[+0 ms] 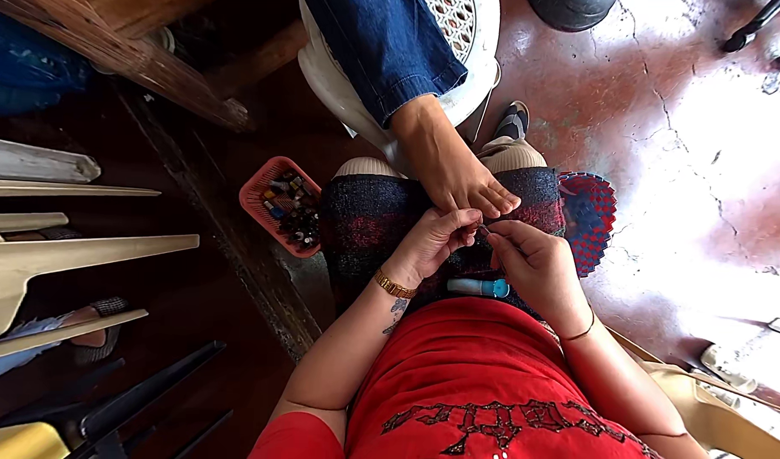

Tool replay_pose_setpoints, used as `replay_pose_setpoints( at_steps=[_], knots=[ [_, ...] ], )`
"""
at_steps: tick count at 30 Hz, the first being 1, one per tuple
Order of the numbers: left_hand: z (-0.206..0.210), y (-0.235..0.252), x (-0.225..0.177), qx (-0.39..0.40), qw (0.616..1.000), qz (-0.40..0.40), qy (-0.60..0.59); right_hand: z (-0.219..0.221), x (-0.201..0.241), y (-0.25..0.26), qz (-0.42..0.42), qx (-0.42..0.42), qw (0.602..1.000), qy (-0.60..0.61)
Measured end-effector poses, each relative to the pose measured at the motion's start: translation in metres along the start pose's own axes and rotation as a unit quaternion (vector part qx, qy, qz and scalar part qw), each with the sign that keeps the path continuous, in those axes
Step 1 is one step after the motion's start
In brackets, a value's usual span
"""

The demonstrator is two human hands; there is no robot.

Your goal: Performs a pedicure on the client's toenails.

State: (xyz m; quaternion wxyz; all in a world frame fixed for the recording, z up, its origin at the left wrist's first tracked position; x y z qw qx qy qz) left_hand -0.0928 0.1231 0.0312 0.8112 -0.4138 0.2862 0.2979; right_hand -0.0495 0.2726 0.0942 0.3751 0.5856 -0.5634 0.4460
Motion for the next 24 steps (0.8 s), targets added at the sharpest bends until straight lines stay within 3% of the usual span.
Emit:
replay_pose_setpoints(
  at_steps=[16, 24],
  knots=[
    [0.0003, 0.0001, -0.0005, 0.003, 1.0, 0.007, 0.011, 0.0022, -0.0046, -0.0008, 0.008, 0.018, 0.999, 0.031],
    [0.0001, 0.0001, -0.0003, 0.0, 1.0, 0.005, 0.01, 0.0049, -0.0067, -0.0019, -0.013, 0.01, 1.0, -0.02]
  ],
)
Point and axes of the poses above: each hand's wrist, its own y-axis towards the middle knuckle, its own z-axis out of the palm, x = y × z, the point moved 4 cm from there along y, towards the middle knuckle, and after that the axes turned 12 degrees about y, right-handed, at the moved point
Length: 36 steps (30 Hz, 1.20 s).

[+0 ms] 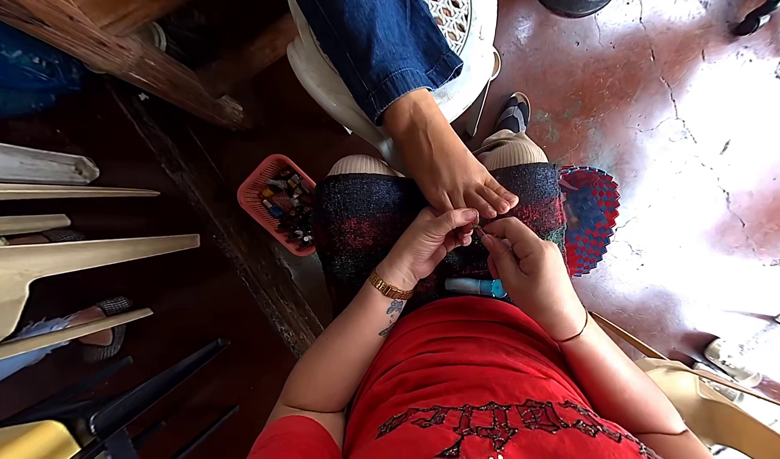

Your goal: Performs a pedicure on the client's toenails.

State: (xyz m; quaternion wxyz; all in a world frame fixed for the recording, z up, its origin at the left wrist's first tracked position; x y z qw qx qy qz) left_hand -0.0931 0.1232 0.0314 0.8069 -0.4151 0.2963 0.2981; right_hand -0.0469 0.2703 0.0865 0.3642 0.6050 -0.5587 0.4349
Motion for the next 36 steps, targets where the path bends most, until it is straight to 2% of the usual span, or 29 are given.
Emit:
replay_pose_setpoints(
  at_steps=[8, 12, 22, 36],
  knots=[
    [-0.0002, 0.0003, 0.0007, -0.002, 1.0, -0.001, -0.003, -0.0026, -0.0003, 0.0016, 0.014, 0.006, 1.0, 0.002],
    [0.0006, -0.0008, -0.001, 0.0, 1.0, -0.003, -0.003, -0.0016, -0.0027, 0.0003, -0.006, -0.002, 1.0, 0.006],
    [-0.0004, -0.0001, 0.0005, 0.019, 1.0, 0.013, -0.008, -0.0077, -0.0069, -0.0007, 0.017, -0.005, 0.996, 0.088],
    [-0.0005, -0.0023, -0.0006, 0.007, 1.0, 0.004, -0.002, -0.0096, -0.0017, 0.0038, 0.029, -0.004, 0.996, 0.079]
  ],
)
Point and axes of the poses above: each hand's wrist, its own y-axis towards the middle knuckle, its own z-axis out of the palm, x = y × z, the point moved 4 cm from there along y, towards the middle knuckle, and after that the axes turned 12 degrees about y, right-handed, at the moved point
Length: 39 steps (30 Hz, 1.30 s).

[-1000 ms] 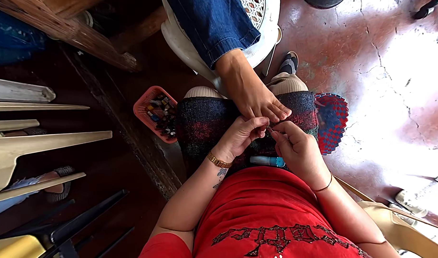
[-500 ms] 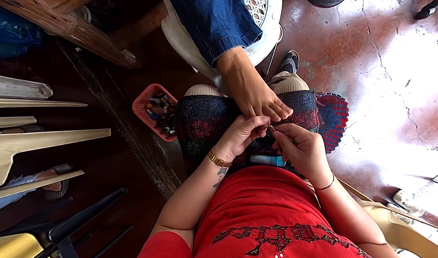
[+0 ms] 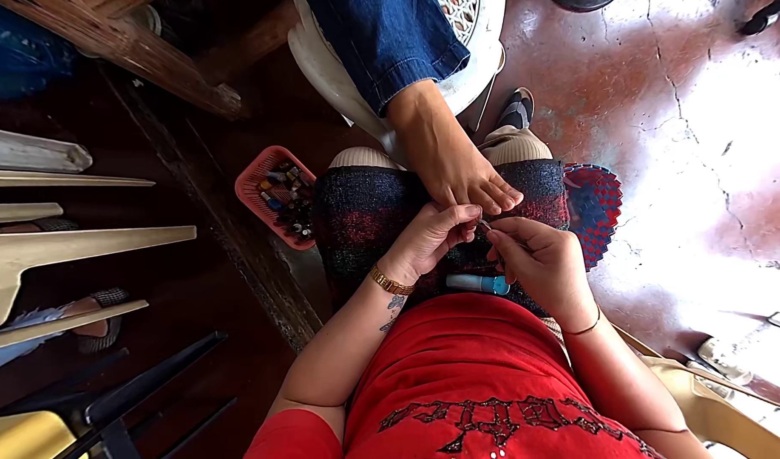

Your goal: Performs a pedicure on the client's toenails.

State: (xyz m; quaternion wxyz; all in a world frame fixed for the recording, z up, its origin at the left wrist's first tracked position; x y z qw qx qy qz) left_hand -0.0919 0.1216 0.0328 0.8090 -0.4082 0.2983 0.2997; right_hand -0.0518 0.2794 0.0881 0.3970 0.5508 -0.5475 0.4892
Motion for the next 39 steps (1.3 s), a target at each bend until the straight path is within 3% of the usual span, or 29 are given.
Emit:
replay_pose_setpoints(
  at_steps=[25, 39],
  knots=[
    [-0.002, -0.001, 0.001, 0.007, 1.0, 0.009, 0.005, -0.007, 0.01, 0.012, -0.003, 0.02, 0.995, -0.096],
    [0.0, 0.004, -0.001, 0.0, 1.0, 0.005, -0.013, -0.005, 0.008, 0.014, -0.015, 0.012, 0.996, -0.089]
  ],
)
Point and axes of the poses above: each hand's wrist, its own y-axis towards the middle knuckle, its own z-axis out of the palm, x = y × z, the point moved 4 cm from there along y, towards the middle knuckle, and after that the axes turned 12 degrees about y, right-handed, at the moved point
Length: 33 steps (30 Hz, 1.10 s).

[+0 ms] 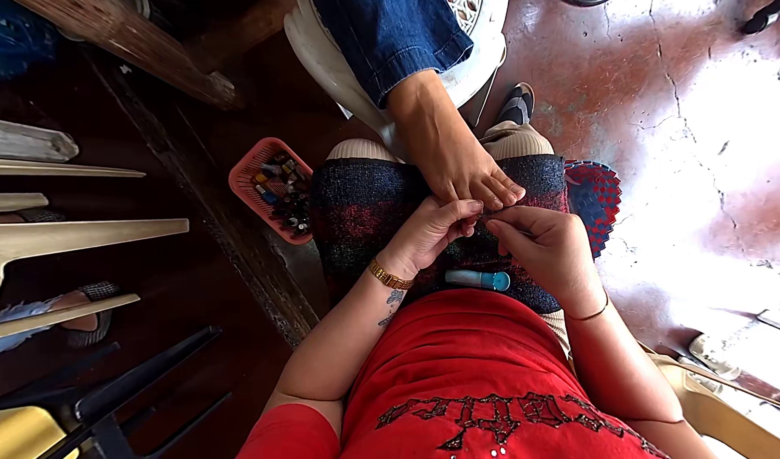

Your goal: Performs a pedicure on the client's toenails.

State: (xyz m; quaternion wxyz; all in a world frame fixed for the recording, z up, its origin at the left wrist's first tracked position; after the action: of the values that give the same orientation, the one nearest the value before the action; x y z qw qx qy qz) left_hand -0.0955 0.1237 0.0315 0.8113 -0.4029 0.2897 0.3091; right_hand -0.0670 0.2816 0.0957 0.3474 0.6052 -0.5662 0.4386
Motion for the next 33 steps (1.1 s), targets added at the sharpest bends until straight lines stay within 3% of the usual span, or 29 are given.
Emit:
replay_pose_setpoints(
  at_steps=[6, 10, 12, 14, 16, 19, 23, 26, 30, 33],
  knots=[
    [0.0, -0.001, -0.001, -0.004, 1.0, 0.002, 0.008, 0.003, -0.005, 0.0, 0.01, 0.003, 0.999, 0.049],
    [0.0, -0.001, 0.0, -0.005, 1.0, 0.004, 0.01, 0.006, -0.014, 0.001, 0.062, 0.027, 0.984, 0.165],
    [-0.001, -0.001, 0.0, -0.002, 1.0, 0.009, 0.012, 0.012, -0.021, -0.001, 0.149, 0.057, 0.932, 0.326],
    [-0.001, 0.0, 0.001, 0.003, 1.0, 0.013, 0.011, 0.019, -0.026, -0.006, 0.238, 0.085, 0.846, 0.469],
    [-0.001, 0.0, 0.001, 0.006, 1.0, 0.013, 0.01, 0.02, -0.028, -0.012, 0.261, 0.098, 0.825, 0.492],
    [-0.001, -0.003, 0.003, 0.014, 1.0, 0.013, -0.001, 0.013, -0.03, -0.021, 0.219, 0.097, 0.859, 0.453],
    [0.003, -0.004, 0.01, 0.045, 0.996, 0.008, -0.071, -0.002, -0.023, -0.031, 0.134, 0.117, 0.864, 0.471],
    [0.003, -0.005, 0.017, 0.069, 0.988, 0.013, -0.135, -0.015, -0.011, -0.031, 0.057, 0.08, 0.894, 0.438],
    [0.005, -0.007, 0.021, 0.06, 0.985, 0.025, -0.16, -0.018, 0.0, -0.027, -0.011, -0.005, 0.974, 0.227],
    [0.006, -0.004, 0.023, 0.054, 0.986, 0.048, -0.15, -0.006, 0.002, -0.026, -0.021, -0.028, 0.993, 0.11]
  ],
)
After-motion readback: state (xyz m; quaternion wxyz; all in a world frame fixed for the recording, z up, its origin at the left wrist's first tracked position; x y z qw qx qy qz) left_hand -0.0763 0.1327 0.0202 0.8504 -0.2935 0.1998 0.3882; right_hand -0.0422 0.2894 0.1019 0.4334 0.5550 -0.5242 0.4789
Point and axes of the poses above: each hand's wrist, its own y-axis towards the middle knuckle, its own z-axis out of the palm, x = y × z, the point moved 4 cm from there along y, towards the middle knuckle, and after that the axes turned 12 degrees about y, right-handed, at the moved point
